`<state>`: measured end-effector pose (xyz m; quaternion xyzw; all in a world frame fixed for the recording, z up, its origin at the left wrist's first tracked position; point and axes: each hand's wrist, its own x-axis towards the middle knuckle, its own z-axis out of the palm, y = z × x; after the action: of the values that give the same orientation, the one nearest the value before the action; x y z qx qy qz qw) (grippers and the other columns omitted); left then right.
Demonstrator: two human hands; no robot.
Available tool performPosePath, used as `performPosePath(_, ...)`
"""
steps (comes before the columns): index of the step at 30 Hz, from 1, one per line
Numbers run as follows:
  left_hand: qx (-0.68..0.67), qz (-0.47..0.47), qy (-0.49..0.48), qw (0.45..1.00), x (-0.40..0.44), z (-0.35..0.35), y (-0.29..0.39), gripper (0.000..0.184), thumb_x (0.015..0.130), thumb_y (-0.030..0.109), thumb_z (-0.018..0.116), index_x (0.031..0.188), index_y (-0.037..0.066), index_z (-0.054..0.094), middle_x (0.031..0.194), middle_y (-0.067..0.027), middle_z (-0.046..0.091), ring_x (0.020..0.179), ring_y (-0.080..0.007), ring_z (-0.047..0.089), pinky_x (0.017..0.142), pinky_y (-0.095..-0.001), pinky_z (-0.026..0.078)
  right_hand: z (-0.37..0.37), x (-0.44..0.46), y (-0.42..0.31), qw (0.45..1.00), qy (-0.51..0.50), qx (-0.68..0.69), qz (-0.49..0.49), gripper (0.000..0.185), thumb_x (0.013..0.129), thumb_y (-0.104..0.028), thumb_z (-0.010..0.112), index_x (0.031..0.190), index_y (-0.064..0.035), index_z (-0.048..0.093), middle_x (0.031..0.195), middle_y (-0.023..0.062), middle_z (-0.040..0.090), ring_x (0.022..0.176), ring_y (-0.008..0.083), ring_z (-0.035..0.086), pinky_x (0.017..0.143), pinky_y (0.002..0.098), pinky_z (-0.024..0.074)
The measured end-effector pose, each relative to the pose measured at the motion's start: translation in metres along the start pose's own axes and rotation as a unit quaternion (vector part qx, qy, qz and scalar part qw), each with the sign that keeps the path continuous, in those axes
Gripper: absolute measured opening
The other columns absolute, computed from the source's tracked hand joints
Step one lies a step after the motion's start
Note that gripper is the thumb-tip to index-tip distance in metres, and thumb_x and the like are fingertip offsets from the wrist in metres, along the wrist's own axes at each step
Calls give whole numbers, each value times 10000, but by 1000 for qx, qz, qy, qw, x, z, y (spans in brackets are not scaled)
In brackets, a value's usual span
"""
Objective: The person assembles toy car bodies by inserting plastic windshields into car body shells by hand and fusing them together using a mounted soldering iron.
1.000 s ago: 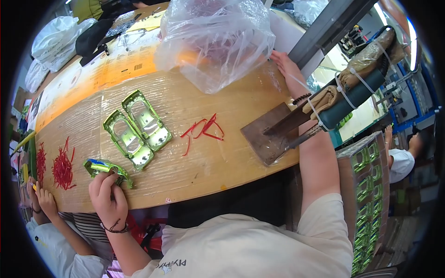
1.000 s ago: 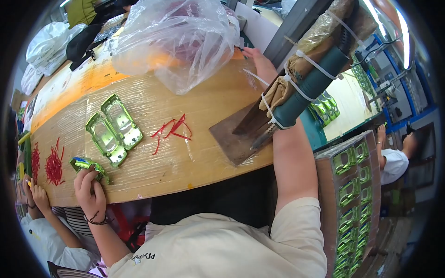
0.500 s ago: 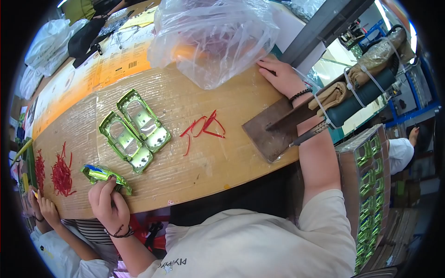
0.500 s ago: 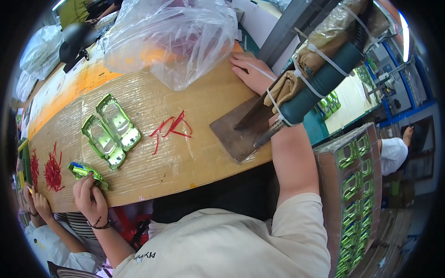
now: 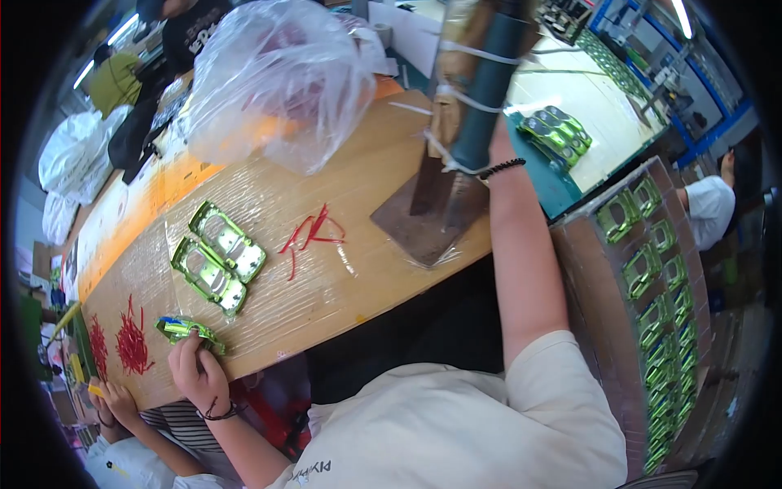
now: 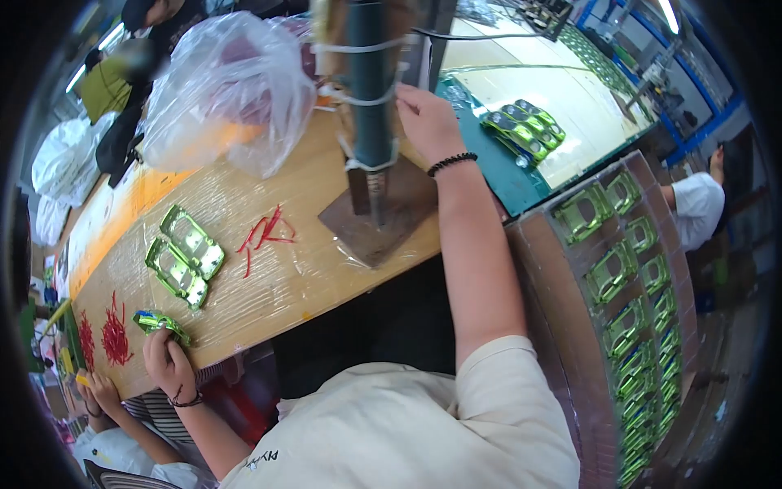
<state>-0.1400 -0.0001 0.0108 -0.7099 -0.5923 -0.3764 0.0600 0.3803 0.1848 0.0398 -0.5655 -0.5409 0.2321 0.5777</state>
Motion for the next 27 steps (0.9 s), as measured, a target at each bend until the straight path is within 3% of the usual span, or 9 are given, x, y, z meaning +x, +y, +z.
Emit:
performPosePath(2, 16, -5, -14, 1000, -2, -1, 1, 235, 777, -71, 538, 987, -29, 635, 1001, -176, 637, 946, -335, 584, 874, -395, 449, -4, -11, -24, 973, 80, -201, -86, 209, 862, -117, 587, 1021, -66, 713, 994, 153, 697, 950, 332, 655, 834, 360, 523)
performPosePath(4, 54, 3, -33, 998, 0, -2, 3, 228, 786, -52, 536, 993, -21, 627, 1011, -175, 634, 964, -339, 579, 885, -400, 445, -5, -11, -14, 954, 42, -294, -51, 214, 855, -79, 557, 986, -73, 726, 963, 161, 695, 940, 333, 655, 861, 387, 515)
performPosePath(6, 58, 7, -30, 998, 1, -2, 6, 205, 792, -33, 530, 977, -14, 614, 974, -164, 626, 946, -337, 569, 866, -406, 439, -5, -10, 2, 953, 40, -280, -104, 260, 831, -23, 527, 1020, -65, 701, 980, 189, 675, 942, 359, 642, 818, 396, 520)
performPosePath(9, 51, 3, -29, 998, 3, -2, 12, 180, 794, -29, 523, 951, -7, 608, 938, -154, 615, 904, -338, 561, 831, -408, 435, -12, -6, 16, 953, 59, -268, -128, 353, 820, 24, 531, 1118, -91, 682, 1056, 181, 669, 997, 357, 628, 885, 394, 505)
performPosePath(12, 56, 3, -22, 998, 3, -1, 12, 180, 796, -26, 525, 955, -7, 608, 946, -154, 617, 910, -341, 562, 836, -410, 436, -16, -7, 16, 957, 8, -275, -90, 409, 805, 63, 530, 1158, -93, 665, 1103, 177, 661, 1027, 359, 618, 922, 394, 491)
performPosePath(27, 58, -26, -22, 998, 2, -1, 12, 177, 791, -32, 546, 949, -15, 623, 968, -178, 627, 931, -345, 577, 846, -409, 448, 1, 10, 23, 949, -44, -267, -163, 253, 825, 31, 520, 1009, -27, 684, 975, 171, 667, 904, 356, 640, 804, 395, 512)
